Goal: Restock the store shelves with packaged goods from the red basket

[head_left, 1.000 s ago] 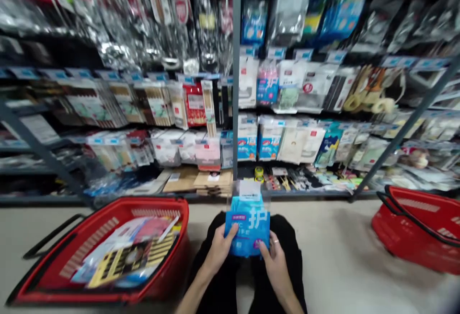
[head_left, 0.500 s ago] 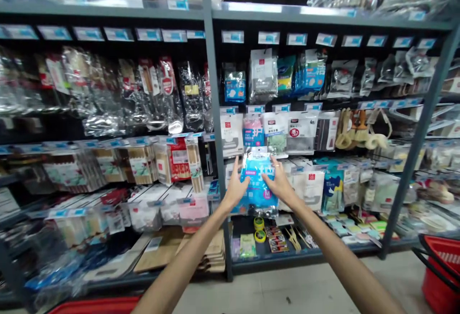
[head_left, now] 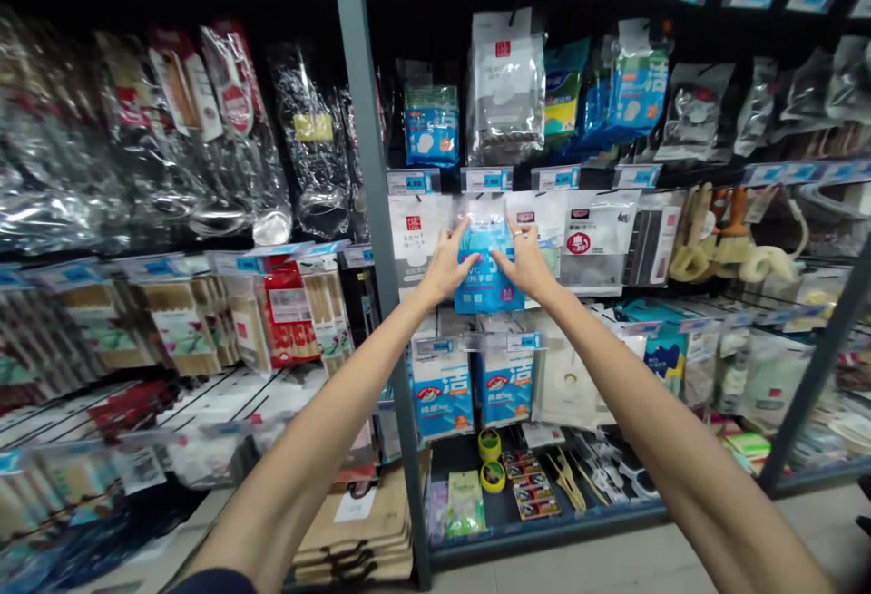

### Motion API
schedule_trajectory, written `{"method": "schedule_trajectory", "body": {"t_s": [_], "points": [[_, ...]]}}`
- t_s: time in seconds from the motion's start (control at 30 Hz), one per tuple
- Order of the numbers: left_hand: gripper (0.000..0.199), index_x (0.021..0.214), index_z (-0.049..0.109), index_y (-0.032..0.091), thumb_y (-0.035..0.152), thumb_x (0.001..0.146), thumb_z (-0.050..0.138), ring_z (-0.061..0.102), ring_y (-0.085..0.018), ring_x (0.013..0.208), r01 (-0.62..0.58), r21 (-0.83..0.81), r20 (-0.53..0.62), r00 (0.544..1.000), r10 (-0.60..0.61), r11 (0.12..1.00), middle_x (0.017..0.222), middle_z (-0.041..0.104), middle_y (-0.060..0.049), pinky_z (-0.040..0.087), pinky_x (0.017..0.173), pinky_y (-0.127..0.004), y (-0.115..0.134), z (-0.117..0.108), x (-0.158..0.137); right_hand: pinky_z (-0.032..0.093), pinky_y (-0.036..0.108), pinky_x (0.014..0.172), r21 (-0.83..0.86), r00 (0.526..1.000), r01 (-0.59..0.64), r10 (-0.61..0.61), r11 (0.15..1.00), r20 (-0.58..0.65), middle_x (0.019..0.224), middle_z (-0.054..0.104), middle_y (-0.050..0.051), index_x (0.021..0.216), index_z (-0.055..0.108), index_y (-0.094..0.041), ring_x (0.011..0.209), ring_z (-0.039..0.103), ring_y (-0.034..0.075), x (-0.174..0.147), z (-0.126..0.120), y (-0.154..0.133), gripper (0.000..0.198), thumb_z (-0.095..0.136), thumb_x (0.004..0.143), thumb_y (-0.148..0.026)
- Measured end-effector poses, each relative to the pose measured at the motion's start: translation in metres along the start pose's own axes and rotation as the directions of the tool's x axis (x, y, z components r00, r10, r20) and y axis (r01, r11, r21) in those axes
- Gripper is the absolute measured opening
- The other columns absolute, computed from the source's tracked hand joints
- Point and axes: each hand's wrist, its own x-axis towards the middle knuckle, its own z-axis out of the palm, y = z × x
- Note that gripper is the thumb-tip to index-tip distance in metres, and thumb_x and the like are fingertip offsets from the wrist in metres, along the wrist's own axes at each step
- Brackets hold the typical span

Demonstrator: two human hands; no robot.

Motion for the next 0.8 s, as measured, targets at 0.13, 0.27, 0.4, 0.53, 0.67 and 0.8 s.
{"method": "schedule_trajectory", "body": {"t_s": [0.13,0.27,0.4,0.53,0.67,0.8], "points": [[0.075,0.159,0.038,0.021,0.023,0.09,0.069,0.056,-0.029,0.117,-0.02,-0.009,-0.018,1.0,0.02,1.0,0.13,0.052,-0.013,0.042,0.113,-0.05,-0.007,-0.006,0.019,0.044,0.051,0.112,-0.019,0.998,0.033,-0.034,0.999,-0.048,0.139,0.036,0.02,0.162,0.026,-0.015,0.133,0.05,0.035,0.021,0.006,0.001,0.078,0.059,0.095,-0.036],[0.077,0.16,0.036,0.021,0.024,0.091,0.069,0.058,-0.031,0.116,-0.003,-0.019,-0.019,1.0,0.003,1.0,0.129,0.051,-0.014,0.042,0.113,-0.053,-0.007,-0.009,0.032,0.044,0.049,0.113,-0.017,0.996,0.035,-0.037,0.999,-0.085,0.138,0.037,0.019,0.162,0.027,-0.016,0.129,0.052,0.032,0.033,0.008,0.002,0.077,0.059,0.095,-0.037],[0.075,0.16,0.037,0.02,0.024,0.091,0.068,0.056,-0.035,0.121,0.003,-0.003,-0.004,1.0,-0.003,1.0,0.131,0.05,-0.016,0.041,0.114,-0.055,-0.008,-0.009,0.041,0.043,0.049,0.113,-0.023,0.995,0.031,-0.033,0.999,-0.092,0.137,0.038,0.02,0.159,0.032,-0.011,0.126,0.053,0.033,0.045,0.008,0.005,0.077,0.06,0.093,-0.036],[0.077,0.16,0.036,0.015,0.026,0.091,0.068,0.058,-0.036,0.12,0.025,0.033,0.022,0.999,-0.026,0.999,0.132,0.05,-0.018,0.043,0.111,-0.054,-0.011,-0.008,0.043,0.046,0.05,0.11,-0.025,0.998,0.004,-0.006,1.0,-0.067,0.135,0.039,0.021,0.158,0.036,-0.01,0.125,0.055,0.035,0.048,0.008,0.005,0.077,0.062,0.09,-0.034],[0.078,0.16,0.035,0.015,0.027,0.09,0.068,0.058,-0.037,0.122,0.055,0.064,0.06,0.996,-0.059,0.996,0.135,0.051,-0.02,0.044,0.11,-0.055,-0.014,-0.006,0.041,0.049,0.052,0.106,-0.039,0.999,-0.037,0.035,0.999,-0.036,0.136,0.039,0.021,0.158,0.037,-0.011,0.122,0.058,0.036,0.046,0.009,0.002,0.076,0.061,0.09,-0.035],[0.082,0.162,0.031,0.019,0.026,0.09,0.068,0.058,-0.038,0.121,0.039,0.073,0.028,0.999,-0.042,0.997,0.134,0.053,-0.018,0.044,0.11,-0.058,-0.014,-0.008,0.04,0.051,0.048,0.102,-0.062,0.998,-0.029,0.026,0.998,-0.053,0.136,0.04,0.021,0.159,0.035,-0.014,0.114,0.062,0.033,0.043,0.008,-0.002,0.075,0.058,0.091,-0.035]]}}
